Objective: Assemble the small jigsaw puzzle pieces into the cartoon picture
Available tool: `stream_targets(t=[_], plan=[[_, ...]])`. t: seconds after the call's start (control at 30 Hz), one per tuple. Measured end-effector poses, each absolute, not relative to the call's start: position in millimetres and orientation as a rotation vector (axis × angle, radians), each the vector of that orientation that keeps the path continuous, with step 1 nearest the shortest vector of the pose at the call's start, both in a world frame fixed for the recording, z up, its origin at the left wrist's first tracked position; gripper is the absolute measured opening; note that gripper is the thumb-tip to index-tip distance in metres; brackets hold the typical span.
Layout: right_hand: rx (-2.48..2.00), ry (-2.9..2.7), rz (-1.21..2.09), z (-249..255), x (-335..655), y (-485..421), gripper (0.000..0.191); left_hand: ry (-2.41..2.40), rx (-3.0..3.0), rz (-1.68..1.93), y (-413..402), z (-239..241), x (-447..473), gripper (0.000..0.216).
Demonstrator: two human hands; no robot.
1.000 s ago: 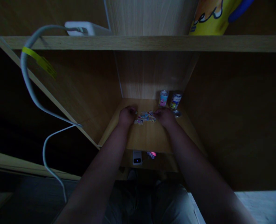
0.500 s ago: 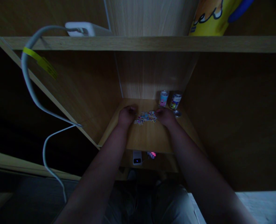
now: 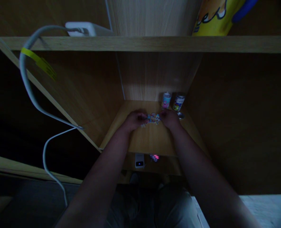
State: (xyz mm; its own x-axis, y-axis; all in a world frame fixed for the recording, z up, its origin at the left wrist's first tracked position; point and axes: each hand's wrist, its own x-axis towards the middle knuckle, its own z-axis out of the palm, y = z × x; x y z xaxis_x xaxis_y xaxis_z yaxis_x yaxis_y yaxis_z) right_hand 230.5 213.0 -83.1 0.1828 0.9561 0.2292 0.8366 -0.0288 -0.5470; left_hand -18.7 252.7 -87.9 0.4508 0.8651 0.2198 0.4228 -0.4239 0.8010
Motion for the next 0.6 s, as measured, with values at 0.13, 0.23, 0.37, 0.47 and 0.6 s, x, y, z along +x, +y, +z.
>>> stream_targets(t=[0.13,0.23,0.37,0.47,0.6], plan=[[-1.844,-1.709,0.265,-81,229,210,0.013,1.138,2.011,0.887,256,-91,-21,0.016],[-1.741,-1.780,0.299,-79,223,208,0.013,1.212,2.002,0.945,258,-93,-22,0.010],[-1.605,-1.897,0.353,-80,217,206,0.008,1.270,1.989,0.980,258,-92,-23,0.007],[-1.587,-1.930,0.359,-84,220,207,0.006,1.307,1.967,0.993,256,-89,-22,0.005],[-1.625,-1.932,0.347,-86,223,208,0.006,1.384,1.920,1.017,253,-85,-19,0.009]])
